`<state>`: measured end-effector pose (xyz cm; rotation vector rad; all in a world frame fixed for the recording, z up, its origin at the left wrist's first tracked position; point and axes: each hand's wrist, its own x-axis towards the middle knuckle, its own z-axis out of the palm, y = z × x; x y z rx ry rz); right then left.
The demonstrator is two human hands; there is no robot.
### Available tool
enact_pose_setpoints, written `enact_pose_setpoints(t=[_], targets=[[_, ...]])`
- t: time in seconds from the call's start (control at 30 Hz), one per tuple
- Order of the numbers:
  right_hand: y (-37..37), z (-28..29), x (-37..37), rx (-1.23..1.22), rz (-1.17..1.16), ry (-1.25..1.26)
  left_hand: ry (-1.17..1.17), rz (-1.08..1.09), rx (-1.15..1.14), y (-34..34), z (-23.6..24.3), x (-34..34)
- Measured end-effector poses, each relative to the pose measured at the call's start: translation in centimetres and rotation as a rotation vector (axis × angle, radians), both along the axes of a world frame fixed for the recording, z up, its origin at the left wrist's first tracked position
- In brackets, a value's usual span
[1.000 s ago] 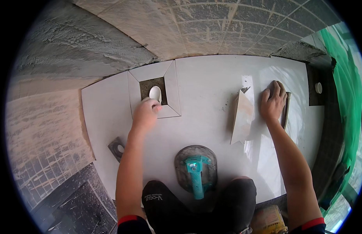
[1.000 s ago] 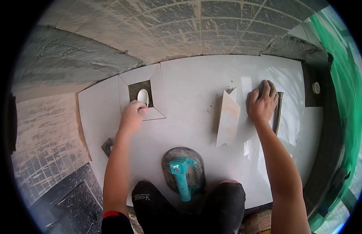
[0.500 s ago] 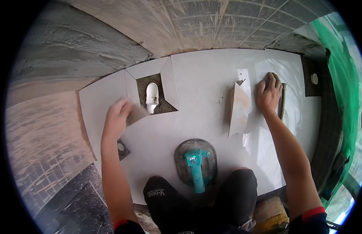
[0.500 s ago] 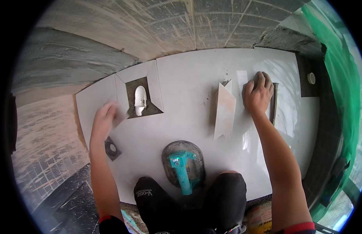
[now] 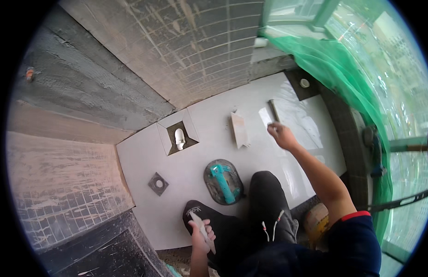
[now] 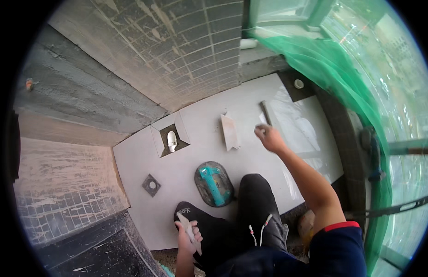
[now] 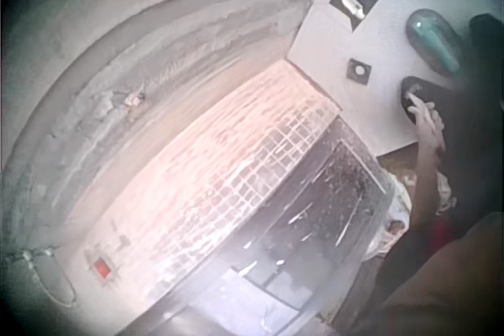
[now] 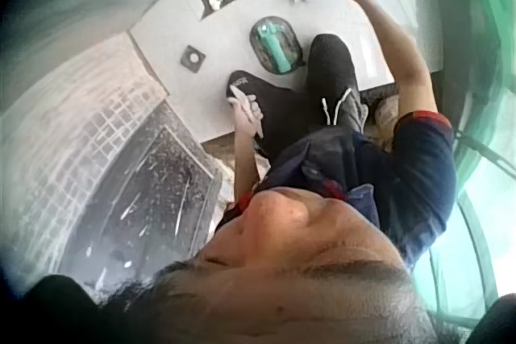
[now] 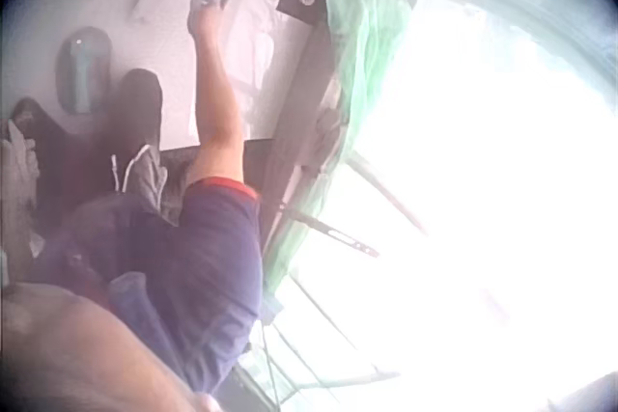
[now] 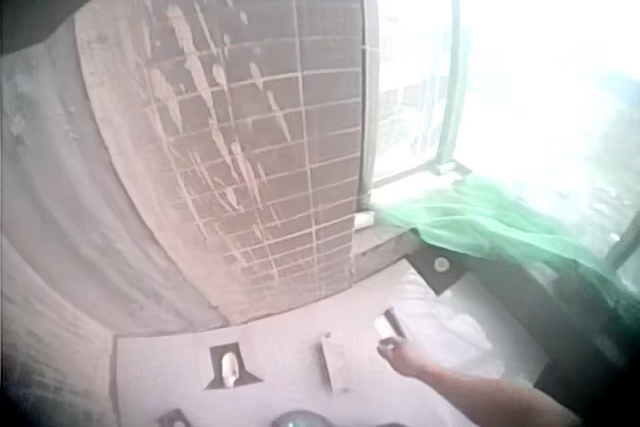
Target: The person installs tile pieces around a floor drain by placing them into mortar, tapping them with a hammer, and applying mortar from a bucket onto the back of tiles with a trowel.
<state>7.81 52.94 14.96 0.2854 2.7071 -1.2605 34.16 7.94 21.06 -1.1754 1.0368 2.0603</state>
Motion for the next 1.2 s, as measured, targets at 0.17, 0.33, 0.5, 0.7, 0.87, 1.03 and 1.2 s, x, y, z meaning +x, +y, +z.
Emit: enact_pose_setpoints(t=[0.17, 0.33, 0.5, 0.7, 0.87, 1.03, 1.2], targets=[[5.1, 14.4, 20.1, -0.057, -0.081, -0.251, 0.266, -0.345, -0.047, 5.4, 1.4, -3.8], [11.6, 22.6, 38.9, 0.226, -0.443, -0.156, 0.485, -0.591, 0.01, 11.2, 5.9, -6.3], [15.0, 25.6, 50.5, 0.511, -0.781, -0.34, 0.488, -0.701, -0.02, 14.7, 8.2, -2.8], [11.7, 21.8, 56.0, 0.428, -0.831, -0.185, 0.437, -0.921, 0.083, 18.6, 9.4, 0.1], [8.0, 12.9, 54.2, 0.916, -0.388, -0.105, 0.495, -0.953, 0.0, 20.4, 10.9, 0.7], [8.8, 7.2, 55.7, 1.285, 0.367, -0.382, 0.476, -0.965, -0.007, 20.6, 11.9, 1.3], [10.9, 6.1, 55.3, 1.138, 0.465, -0.769, 0.505, -0.982, 0.078, 22.2, 11.1, 2.4]])
